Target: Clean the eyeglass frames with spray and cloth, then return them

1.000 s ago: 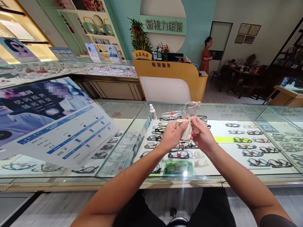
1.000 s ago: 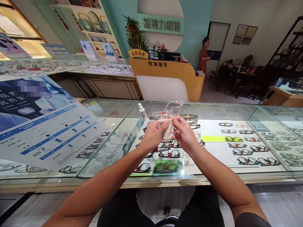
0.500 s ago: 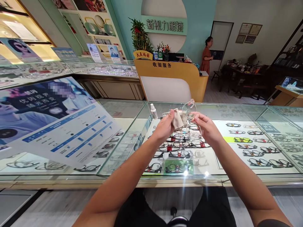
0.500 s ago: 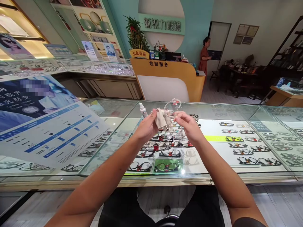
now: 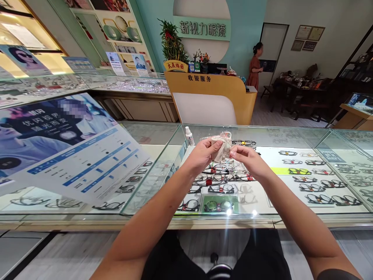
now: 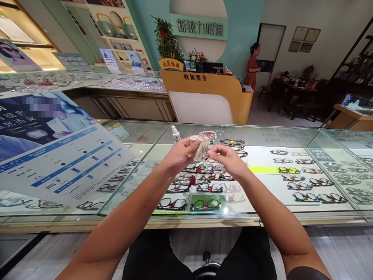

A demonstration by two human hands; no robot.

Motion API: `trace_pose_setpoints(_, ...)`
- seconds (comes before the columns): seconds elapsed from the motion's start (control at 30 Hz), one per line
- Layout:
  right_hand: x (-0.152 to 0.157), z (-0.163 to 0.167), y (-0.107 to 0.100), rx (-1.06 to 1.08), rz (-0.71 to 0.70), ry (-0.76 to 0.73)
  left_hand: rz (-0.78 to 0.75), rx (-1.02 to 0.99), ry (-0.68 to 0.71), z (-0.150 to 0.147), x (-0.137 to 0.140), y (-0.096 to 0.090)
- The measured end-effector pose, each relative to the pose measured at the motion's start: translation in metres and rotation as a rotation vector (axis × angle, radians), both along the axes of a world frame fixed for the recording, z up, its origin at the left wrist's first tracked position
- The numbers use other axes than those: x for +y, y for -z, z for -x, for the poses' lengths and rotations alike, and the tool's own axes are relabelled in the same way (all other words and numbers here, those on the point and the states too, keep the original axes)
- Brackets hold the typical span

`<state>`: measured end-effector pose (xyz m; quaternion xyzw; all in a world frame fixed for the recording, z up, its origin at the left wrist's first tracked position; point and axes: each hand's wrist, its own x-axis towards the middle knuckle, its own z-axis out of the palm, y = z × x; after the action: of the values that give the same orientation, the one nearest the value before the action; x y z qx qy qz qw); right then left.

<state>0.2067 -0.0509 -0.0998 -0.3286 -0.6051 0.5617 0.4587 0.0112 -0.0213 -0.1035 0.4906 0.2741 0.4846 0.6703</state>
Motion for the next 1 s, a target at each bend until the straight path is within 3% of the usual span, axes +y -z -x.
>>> trace_pose_setpoints(0.17,0.001,0.000,0.002,0.034,0.017,0.020,-0.024,0.044,-0.040,-0.003,-0.004,-0.004)
trace_pose_setpoints(0.47,-0.007,0.014,0.006,0.058,0.024,-0.095,-0.207,0.080,-0.325,-0.015,-0.014,0.002)
trace_pose_setpoints(0.77,-0.001,0.001,0.000,0.114,0.072,-0.038,-0.245,0.076,-0.052,-0.001,-0.012,-0.010)
trace_pose_setpoints(0.9,-0.007,0.013,0.005,0.215,0.149,-0.063,-0.209,0.063,-0.130,-0.007,-0.016,-0.006)
trace_pose_setpoints(1.0,-0.011,0.022,0.011,0.229,0.132,-0.061,-0.221,0.069,-0.231,-0.012,-0.018,-0.003)
